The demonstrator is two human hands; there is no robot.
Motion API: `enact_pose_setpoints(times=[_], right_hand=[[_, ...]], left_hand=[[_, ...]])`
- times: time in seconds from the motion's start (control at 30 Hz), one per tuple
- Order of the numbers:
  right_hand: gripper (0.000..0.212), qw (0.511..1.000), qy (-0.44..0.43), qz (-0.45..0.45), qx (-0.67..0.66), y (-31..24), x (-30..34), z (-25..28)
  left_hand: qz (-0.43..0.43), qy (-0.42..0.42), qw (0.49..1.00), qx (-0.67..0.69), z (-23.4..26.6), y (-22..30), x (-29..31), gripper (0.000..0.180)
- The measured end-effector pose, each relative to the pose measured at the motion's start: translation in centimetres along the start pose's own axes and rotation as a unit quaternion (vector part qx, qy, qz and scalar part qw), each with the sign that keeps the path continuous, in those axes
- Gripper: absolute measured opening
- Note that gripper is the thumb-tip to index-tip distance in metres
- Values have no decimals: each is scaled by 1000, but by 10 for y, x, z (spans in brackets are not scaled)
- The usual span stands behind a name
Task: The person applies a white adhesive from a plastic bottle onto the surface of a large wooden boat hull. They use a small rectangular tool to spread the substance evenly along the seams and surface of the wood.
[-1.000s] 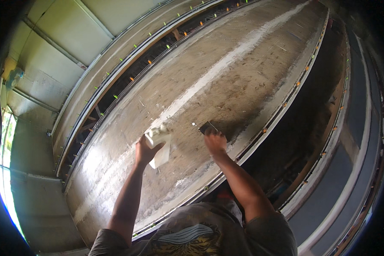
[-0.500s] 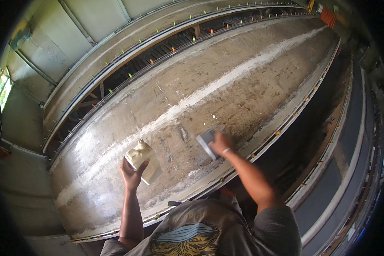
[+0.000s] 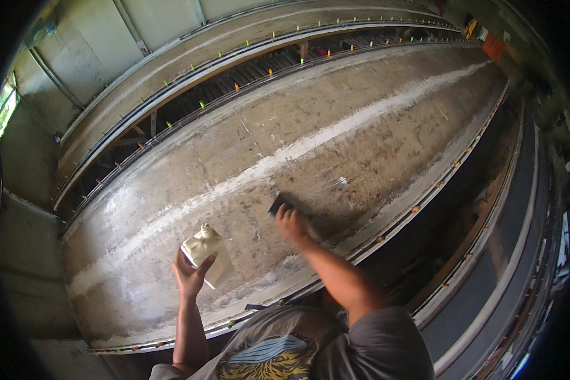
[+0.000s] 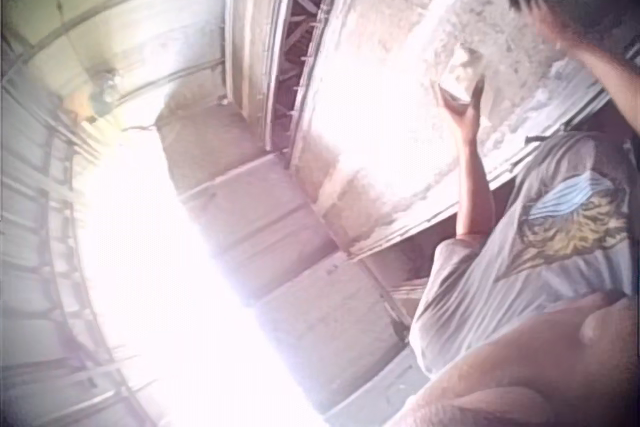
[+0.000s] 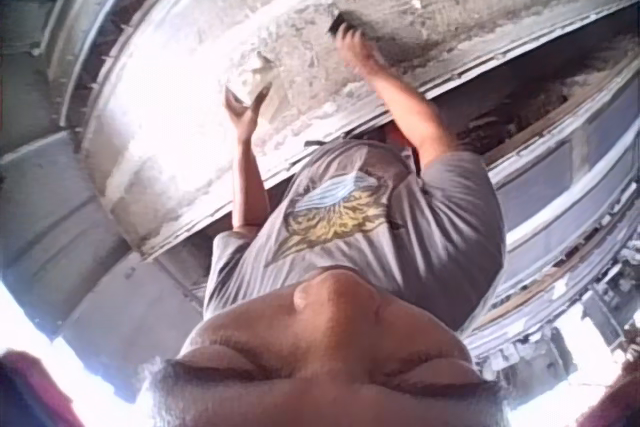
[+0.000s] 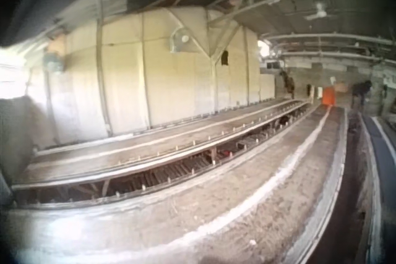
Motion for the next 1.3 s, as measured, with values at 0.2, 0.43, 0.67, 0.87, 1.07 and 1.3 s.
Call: enact_pose_setpoints(times=[0.2,0.43,0.67,0.87,1.07,1.3], right_hand=[[23,969,-56,-202,-129,116,-45,48],[43,998,55,19,24,-8,16,11],[35,833,-164,-145,-508,7,-36,44],[41,804,4,-352,-478,232,-60,-51],[42,911,-66,-318,-253,293,-66,22],[24,963,-67,-129,-229,113,-2,20]], left_hand=[[-5,9,1000,-25,-1,5,-1,54],[-1,14,1000,2,-13,13,4,54],[13,-4,1000,-12,-18,13,10,56],[11,-10,1000,4,-37,16,14,53],[28,-21,999,12,-51,16,22,56],[42,-22,999,10,-64,27,15,54]])
Point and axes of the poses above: each hand's wrist, its own x-axis away from the middle knuckle, its own z-axis out of the back of the hand, y = z × x, the point moved 6 cm from there along -x, towards the middle knuckle, and after that the axes turned 13 degrees about -x, right-handed, at the moved point
